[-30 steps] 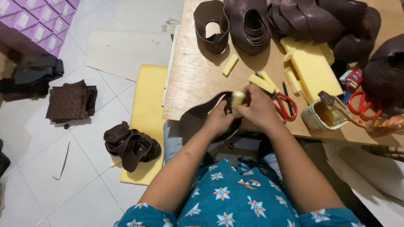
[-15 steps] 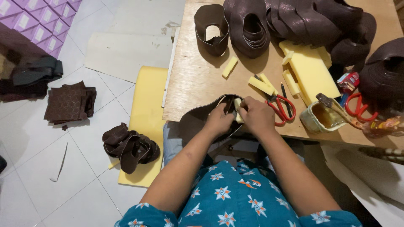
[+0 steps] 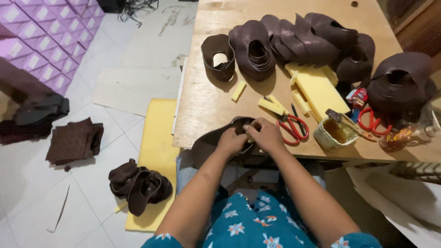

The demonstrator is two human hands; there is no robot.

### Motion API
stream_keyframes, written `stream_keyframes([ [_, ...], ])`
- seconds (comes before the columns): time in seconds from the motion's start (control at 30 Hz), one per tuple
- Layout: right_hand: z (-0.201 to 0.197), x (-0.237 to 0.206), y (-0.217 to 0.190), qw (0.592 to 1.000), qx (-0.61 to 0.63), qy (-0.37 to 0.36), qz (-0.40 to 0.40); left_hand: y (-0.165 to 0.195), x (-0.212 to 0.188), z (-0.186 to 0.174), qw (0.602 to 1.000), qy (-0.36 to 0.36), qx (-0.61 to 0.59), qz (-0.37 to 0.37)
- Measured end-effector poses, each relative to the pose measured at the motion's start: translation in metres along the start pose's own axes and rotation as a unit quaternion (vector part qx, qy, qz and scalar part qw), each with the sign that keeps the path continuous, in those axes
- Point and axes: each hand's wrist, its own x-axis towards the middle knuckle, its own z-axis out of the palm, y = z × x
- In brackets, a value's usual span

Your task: The person assembles a brown shoe by inserting a yellow foam insole into the shoe upper, then uses red-handled scissors to trim the foam. The person continues to adjust the foam and shoe parts by hand.

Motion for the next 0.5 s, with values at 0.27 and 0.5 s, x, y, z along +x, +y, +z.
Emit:
stream_keyframes([
  [0.27,0.007,-0.019,0.015,0.995,0.093,0.038,-0.013,0.000,-0.008,0.005,0.998,0.032,-0.042,-0.019],
  [0.5,0.001,-0.017,0.010,0.990,0.026,0.108,-0.086,0.008,-0.014,0.009,0.999,0.042,-0.002,-0.025],
])
